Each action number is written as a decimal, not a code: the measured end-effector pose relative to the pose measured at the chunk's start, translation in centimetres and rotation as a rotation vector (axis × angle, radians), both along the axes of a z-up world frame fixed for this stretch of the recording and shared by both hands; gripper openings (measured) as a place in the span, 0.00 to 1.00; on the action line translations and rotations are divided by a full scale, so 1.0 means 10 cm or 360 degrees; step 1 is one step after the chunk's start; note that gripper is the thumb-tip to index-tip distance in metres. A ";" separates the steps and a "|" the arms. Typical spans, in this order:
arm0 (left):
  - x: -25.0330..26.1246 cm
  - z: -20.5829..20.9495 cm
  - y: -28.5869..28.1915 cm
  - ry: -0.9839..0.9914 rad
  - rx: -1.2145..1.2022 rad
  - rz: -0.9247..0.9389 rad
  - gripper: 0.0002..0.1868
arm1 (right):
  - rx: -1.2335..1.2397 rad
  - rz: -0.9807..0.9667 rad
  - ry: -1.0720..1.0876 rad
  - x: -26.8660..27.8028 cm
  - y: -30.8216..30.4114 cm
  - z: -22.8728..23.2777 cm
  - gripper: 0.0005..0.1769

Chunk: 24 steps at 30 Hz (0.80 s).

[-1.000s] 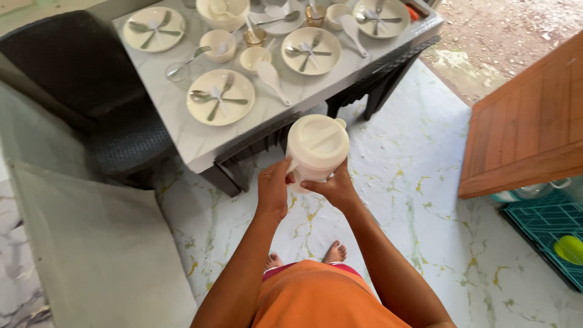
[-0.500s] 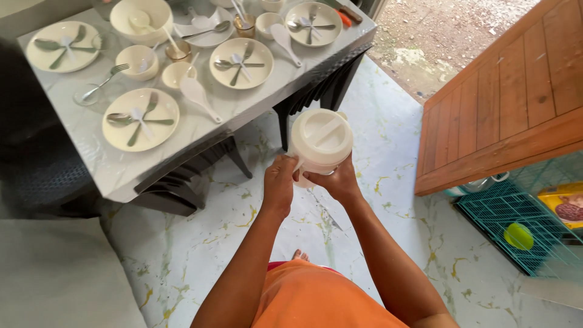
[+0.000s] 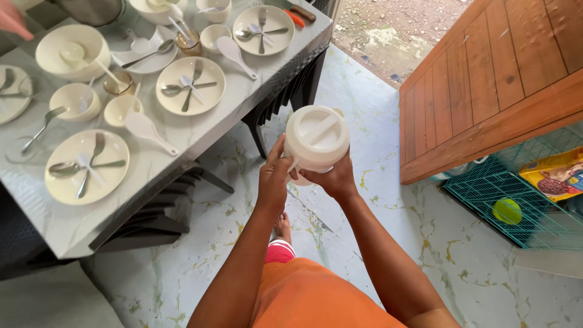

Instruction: The recorder tidies a dining table by organizing plates, cutlery, and glassware, and then moves a thermos and pitchers.

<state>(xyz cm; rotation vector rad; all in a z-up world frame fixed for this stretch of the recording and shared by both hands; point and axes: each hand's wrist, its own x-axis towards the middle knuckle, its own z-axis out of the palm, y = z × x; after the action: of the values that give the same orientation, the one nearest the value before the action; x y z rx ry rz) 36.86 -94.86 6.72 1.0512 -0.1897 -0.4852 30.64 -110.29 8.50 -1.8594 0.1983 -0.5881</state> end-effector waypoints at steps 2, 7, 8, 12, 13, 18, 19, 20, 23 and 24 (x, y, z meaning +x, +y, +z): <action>0.16 0.02 -0.12 -0.0088 0.0003 -0.0032 0.26 | 0.0009 -0.0055 0.0025 0.10 -0.12 -0.02 0.59; 0.60 0.23 -0.47 0.0097 -0.0105 -0.0176 0.27 | -0.0046 -0.0229 0.0093 0.39 -0.42 -0.12 0.58; 0.73 0.17 -0.54 0.0109 -0.0100 -0.0156 0.24 | -0.0049 -0.0244 0.0058 0.46 -0.47 -0.12 0.58; 1.20 0.10 -0.74 0.0009 -0.0028 -0.0231 0.23 | -0.0015 -0.0284 0.0050 0.73 -0.64 -0.03 0.53; 1.31 0.09 -0.78 0.0012 -0.0024 -0.0243 0.23 | -0.0011 -0.0296 0.0054 0.79 -0.69 -0.01 0.53; 1.79 0.26 -1.00 -0.0571 0.0055 -0.0565 0.37 | 0.0050 -0.0364 0.0107 1.10 -0.97 0.06 0.49; 1.88 0.23 -1.05 -0.0573 0.0055 -0.0574 0.37 | 0.0052 -0.0373 0.0106 1.15 -1.04 0.05 0.49; 1.97 0.20 -1.10 -0.0520 0.0069 -0.0644 0.41 | 0.0089 -0.0311 0.0129 1.20 -1.13 0.04 0.47; 2.19 0.16 -1.30 -0.0473 0.0054 -0.0768 0.50 | 0.0170 -0.0202 0.0096 1.39 -1.23 0.23 0.48; 2.24 0.15 -1.35 -0.0470 0.0029 -0.0816 0.55 | 0.0218 -0.0147 0.0048 1.44 -1.24 0.32 0.49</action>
<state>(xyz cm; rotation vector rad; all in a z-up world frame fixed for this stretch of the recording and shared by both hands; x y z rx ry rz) 59.24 -108.38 8.25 1.0882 -0.7290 -0.7909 45.02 -122.68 11.71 -1.7341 0.3381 -0.5951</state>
